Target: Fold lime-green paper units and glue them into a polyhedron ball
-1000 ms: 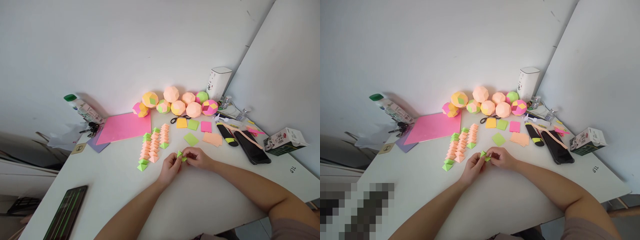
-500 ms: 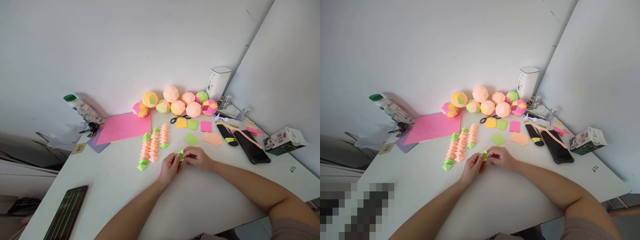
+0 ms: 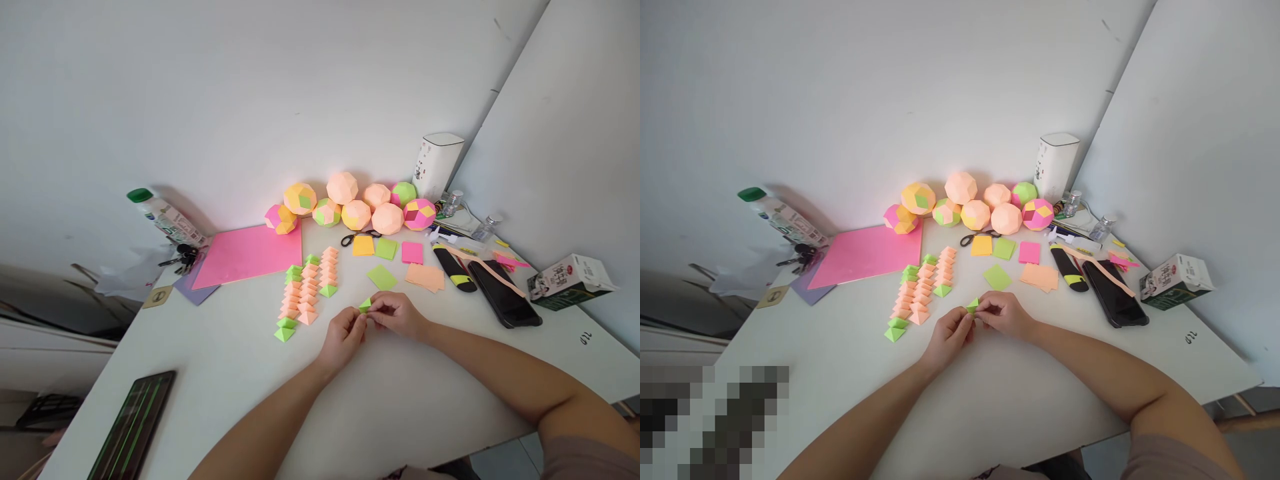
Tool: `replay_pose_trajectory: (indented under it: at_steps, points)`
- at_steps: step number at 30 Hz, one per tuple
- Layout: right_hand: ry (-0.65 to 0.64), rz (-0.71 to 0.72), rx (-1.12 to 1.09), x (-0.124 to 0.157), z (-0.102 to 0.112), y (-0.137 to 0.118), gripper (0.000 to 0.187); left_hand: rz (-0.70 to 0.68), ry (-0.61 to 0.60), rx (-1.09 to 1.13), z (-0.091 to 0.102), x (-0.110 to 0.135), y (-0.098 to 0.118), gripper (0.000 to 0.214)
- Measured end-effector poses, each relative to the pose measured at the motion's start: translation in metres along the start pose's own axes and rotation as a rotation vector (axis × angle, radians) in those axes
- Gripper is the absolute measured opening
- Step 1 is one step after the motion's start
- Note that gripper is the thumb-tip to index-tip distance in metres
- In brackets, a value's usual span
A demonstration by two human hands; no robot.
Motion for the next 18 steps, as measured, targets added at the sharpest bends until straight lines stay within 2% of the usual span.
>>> replay_pose_trajectory:
  at_steps: [6,9,14,18]
  points:
    - [0.018,-0.100,-0.109,0.0007,-0.0002,0.0023,0.021,0.033,0.000,0.023,-0.0008,0.0002,0.0023,0.027]
    - [-0.009,-0.136,-0.155,-0.0001,0.0007,0.0002,0.027,0.056,-0.002,0.064,-0.0007,-0.0001,0.0012,0.025]
    - [-0.139,-0.121,0.017,-0.0016,0.0020,-0.0031,0.013,0.045,-0.005,0.062,-0.0008,-0.0001,0.0012,0.023]
    - [-0.128,-0.115,0.082,-0.0023,0.0011,-0.0023,0.005,0.028,-0.008,0.008,-0.0005,-0.0003,0.0011,0.023]
Point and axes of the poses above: each hand's wrist, its own x-axis away from the middle knuckle, its own z-axis out of the back of the hand, y = z × x, the point moved 1 cm from there along -x, towards the middle knuckle, and after that the axes turned 10 degrees about -y, right-handed, at the moved point
